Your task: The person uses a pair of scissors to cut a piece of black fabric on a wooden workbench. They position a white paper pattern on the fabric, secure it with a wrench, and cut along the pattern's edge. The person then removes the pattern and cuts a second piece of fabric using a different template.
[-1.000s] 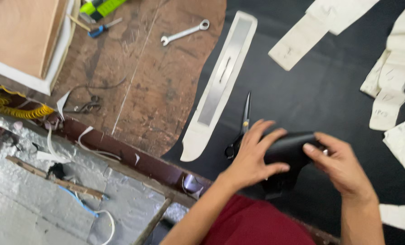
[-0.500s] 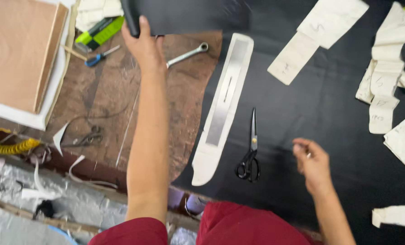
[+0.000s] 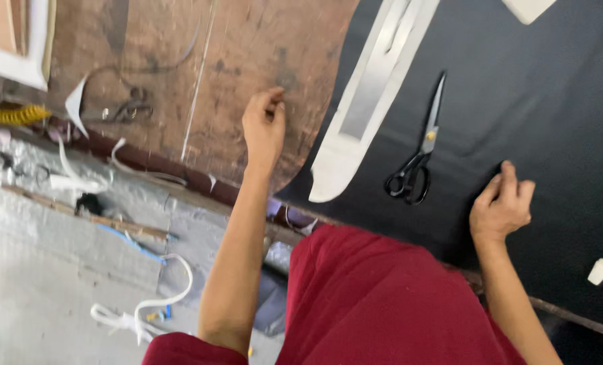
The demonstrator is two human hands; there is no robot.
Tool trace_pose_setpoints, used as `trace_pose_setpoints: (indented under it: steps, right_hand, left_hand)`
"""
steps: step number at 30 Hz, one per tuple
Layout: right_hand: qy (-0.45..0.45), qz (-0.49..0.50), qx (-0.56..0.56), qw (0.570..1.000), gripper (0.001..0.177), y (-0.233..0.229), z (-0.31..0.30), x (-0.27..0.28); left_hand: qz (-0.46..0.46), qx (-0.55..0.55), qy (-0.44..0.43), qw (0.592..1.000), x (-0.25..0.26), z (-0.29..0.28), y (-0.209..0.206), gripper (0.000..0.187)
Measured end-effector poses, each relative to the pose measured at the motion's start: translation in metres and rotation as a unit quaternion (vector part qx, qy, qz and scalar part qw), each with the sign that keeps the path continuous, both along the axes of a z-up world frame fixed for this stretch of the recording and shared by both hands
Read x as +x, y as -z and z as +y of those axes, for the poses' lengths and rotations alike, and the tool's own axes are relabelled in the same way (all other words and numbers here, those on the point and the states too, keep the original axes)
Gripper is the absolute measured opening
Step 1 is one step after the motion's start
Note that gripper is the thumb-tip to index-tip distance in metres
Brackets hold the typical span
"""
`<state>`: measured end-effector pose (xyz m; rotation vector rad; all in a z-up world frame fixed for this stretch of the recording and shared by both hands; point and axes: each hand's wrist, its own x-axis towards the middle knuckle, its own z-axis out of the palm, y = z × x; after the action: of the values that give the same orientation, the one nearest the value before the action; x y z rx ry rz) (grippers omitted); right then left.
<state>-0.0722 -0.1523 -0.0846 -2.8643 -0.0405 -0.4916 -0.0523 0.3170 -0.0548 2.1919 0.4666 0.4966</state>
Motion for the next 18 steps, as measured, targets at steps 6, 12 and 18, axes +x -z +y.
trace_pose_setpoints:
  steps: [6,12,18]
  right_hand:
    - [-0.009,0.003,-0.010,1.000,0.026,0.016,-0.010,0.001]
    - [-0.006,-0.016,-0.004,1.000,0.027,0.013,-0.006,0.004]
    - [-0.009,-0.042,0.012,0.999,0.021,0.010,-0.005,0.001]
  left_hand:
    - [0.079,0.046,0.115,0.989,-0.103,-0.035,-0.027,0.033]
    - [0.115,0.195,0.205,0.952,-0.127,-0.049,-0.040,0.058]
    - [0.147,0.190,0.246,0.939,-0.126,-0.043,-0.043,0.061]
